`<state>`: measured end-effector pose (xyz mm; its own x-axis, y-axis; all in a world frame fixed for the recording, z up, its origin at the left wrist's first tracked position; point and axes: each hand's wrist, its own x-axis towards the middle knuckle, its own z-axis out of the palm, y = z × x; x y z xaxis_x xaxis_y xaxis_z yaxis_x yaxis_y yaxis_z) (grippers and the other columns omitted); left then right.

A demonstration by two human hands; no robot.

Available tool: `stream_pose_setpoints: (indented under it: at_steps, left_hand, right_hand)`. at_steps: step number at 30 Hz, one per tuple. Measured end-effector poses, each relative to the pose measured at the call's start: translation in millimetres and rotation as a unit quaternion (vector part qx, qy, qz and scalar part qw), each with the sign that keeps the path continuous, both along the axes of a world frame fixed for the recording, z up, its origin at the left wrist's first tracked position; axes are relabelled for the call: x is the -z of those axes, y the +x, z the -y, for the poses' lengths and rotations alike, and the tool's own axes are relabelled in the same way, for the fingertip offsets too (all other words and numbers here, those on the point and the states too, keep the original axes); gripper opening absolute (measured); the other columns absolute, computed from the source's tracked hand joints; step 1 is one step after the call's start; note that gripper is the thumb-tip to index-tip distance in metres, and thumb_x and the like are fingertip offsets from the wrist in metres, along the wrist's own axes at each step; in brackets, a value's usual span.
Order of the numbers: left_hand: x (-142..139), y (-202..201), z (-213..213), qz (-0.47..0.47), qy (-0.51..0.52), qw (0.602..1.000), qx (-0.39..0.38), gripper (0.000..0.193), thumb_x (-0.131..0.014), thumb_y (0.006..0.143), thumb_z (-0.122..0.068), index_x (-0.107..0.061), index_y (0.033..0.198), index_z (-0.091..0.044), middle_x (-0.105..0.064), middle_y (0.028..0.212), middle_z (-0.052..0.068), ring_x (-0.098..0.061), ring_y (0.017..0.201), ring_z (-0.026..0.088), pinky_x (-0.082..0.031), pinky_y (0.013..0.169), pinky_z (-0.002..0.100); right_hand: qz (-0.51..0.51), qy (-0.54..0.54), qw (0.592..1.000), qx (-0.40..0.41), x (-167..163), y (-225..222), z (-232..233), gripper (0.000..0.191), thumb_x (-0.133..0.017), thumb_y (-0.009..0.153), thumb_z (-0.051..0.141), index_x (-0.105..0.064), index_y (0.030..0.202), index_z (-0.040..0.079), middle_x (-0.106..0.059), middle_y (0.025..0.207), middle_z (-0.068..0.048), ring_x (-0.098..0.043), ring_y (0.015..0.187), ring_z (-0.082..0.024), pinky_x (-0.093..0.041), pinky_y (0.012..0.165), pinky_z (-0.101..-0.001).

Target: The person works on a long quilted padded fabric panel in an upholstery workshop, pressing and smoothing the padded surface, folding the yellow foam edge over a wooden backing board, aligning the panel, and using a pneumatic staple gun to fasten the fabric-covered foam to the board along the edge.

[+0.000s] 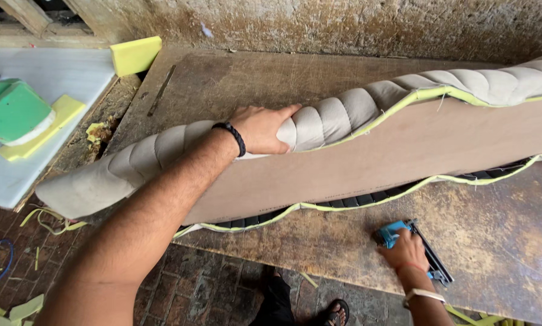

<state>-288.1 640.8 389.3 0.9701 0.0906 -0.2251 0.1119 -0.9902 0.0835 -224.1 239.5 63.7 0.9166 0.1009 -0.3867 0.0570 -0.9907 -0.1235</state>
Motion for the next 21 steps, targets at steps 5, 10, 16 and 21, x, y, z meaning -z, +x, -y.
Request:
stream_pose_setpoints:
  at_steps: [5, 10, 16, 21]
  left_hand:
    - [0.4, -3.2, 2.9, 0.005, 0.002, 1.000, -0.005, 0.098, -0.075, 0.074, -0.050, -0.031, 0.159, -0.030, -0.068, 0.131, 0.013, -0.066, 0.117, 0.037, -0.050, 0.103, 0.051]
    - [3.8, -4.4, 5.5, 0.008, 0.011, 1.000, -0.009, 0.099, -0.077, 0.073, -0.048, -0.030, 0.159, -0.031, -0.068, 0.131, 0.012, -0.065, 0.118, 0.036, -0.049, 0.104, 0.052]
    - [3.5, -7.4, 7.3, 0.021, 0.019, 1.000, -0.005, 0.095, -0.076, 0.074, -0.048, -0.033, 0.158, -0.030, -0.069, 0.130, 0.012, -0.066, 0.116, 0.037, -0.050, 0.102, 0.052]
    - [5.1, -11.0, 12.3, 0.038, 0.033, 0.999, -0.008, 0.090, -0.076, 0.076, -0.047, -0.037, 0.156, -0.030, -0.070, 0.127, 0.012, -0.067, 0.115, 0.036, -0.050, 0.102, 0.054]
  right_hand:
    - [0.001, 0.018, 1.000, 0.023, 80.2, -0.6, 68.8, 0.095, -0.087, 0.074, 0.035, -0.035, 0.151, 0.013, -0.070, 0.122, -0.022, -0.071, 0.108, -0.038, -0.059, 0.094, -0.0468]
    - [-0.063, 0.229, 0.970, 0.052, 16.9, 15.1, 36.1, 0.072, -0.075, 0.078, 0.020, -0.045, 0.142, 0.010, -0.075, 0.101, -0.019, -0.077, 0.085, -0.033, -0.063, 0.079, -0.0426]
    - [0.164, 0.302, 0.862, -0.374, -153.6, -29.0, -43.7, 0.076, -0.081, 0.060, 0.020, -0.062, 0.134, 0.015, -0.076, 0.079, -0.015, -0.076, 0.068, -0.031, -0.062, 0.067, -0.0419]
    - [0.290, 0.294, 0.779, -0.471, -247.0, -33.7, -102.3, 0.070, -0.078, 0.067, 0.019, -0.062, 0.135, 0.018, -0.076, 0.087, -0.010, -0.075, 0.073, -0.031, -0.061, 0.066, -0.0424]
